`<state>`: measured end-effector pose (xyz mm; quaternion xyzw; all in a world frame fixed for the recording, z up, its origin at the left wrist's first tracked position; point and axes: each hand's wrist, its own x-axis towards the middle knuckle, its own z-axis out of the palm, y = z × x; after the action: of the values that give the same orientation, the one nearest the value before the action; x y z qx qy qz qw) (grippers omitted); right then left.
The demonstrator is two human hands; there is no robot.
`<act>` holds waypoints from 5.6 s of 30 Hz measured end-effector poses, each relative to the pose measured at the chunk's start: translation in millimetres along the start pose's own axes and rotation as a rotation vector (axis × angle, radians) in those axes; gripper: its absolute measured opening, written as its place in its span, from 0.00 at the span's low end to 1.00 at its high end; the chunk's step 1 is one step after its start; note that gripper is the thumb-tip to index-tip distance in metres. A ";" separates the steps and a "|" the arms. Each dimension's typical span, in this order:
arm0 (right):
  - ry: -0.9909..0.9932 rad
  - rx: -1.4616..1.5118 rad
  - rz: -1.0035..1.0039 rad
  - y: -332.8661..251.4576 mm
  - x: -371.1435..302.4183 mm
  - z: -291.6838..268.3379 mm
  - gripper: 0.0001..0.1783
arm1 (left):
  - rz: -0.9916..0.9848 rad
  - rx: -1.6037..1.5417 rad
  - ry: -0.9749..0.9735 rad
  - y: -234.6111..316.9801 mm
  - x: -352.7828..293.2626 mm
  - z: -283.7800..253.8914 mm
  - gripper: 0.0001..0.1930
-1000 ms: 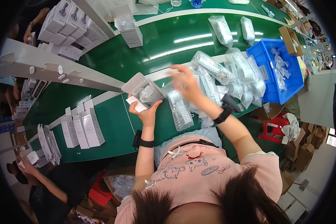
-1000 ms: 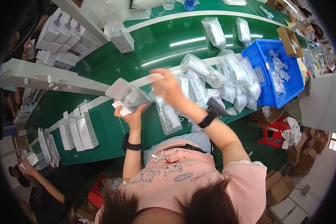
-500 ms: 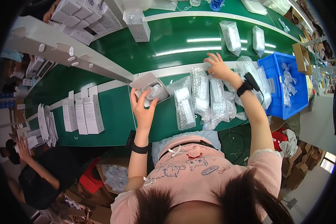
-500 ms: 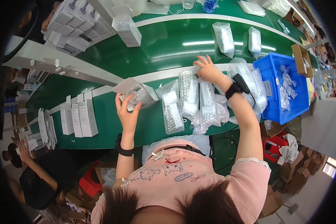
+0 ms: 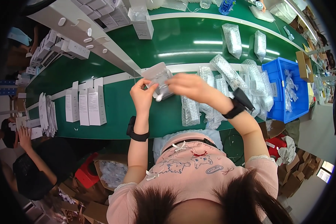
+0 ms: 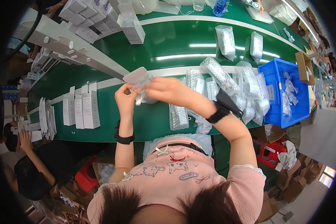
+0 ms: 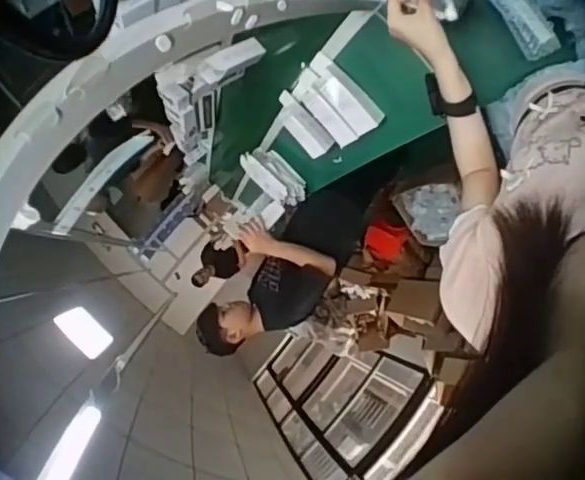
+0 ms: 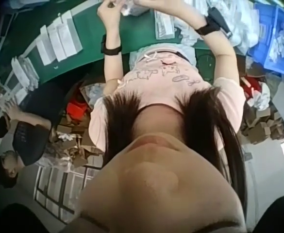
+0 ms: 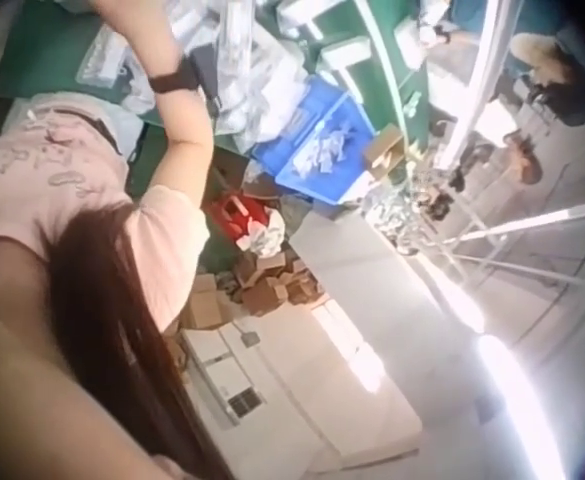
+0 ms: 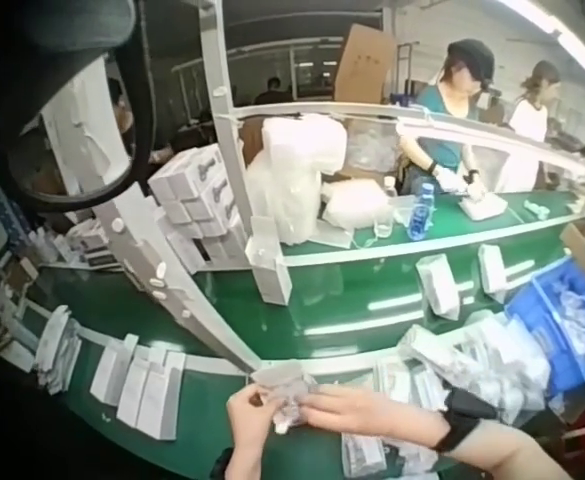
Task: The person packages items by hand, placing a bubble-wrapped device and a small white box into a larger white box. The person then closes the box, sets it aside, and gathers more bubble-wrapped devices from the table.
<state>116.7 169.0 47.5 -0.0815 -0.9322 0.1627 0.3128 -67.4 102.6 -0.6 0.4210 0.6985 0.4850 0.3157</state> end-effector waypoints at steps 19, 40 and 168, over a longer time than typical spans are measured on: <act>0.246 0.554 0.691 36.2 -14.4 30.6 0.55 | -0.201 1.252 0.267 -114.4 -6.0 -159.2 0.47; -0.257 -0.716 1.636 303.3 -88.9 -45.1 0.50 | -0.420 -0.167 -0.235 -36.6 -55.9 -38.5 0.45; 1.261 1.184 1.045 41.5 17.0 0.3 0.29 | 0.368 0.087 -0.140 -14.4 4.3 54.2 0.43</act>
<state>105.1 212.0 42.0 -0.3823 -0.2139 0.6431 0.6281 -27.3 126.3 -32.2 0.5873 0.6065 0.4735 0.2510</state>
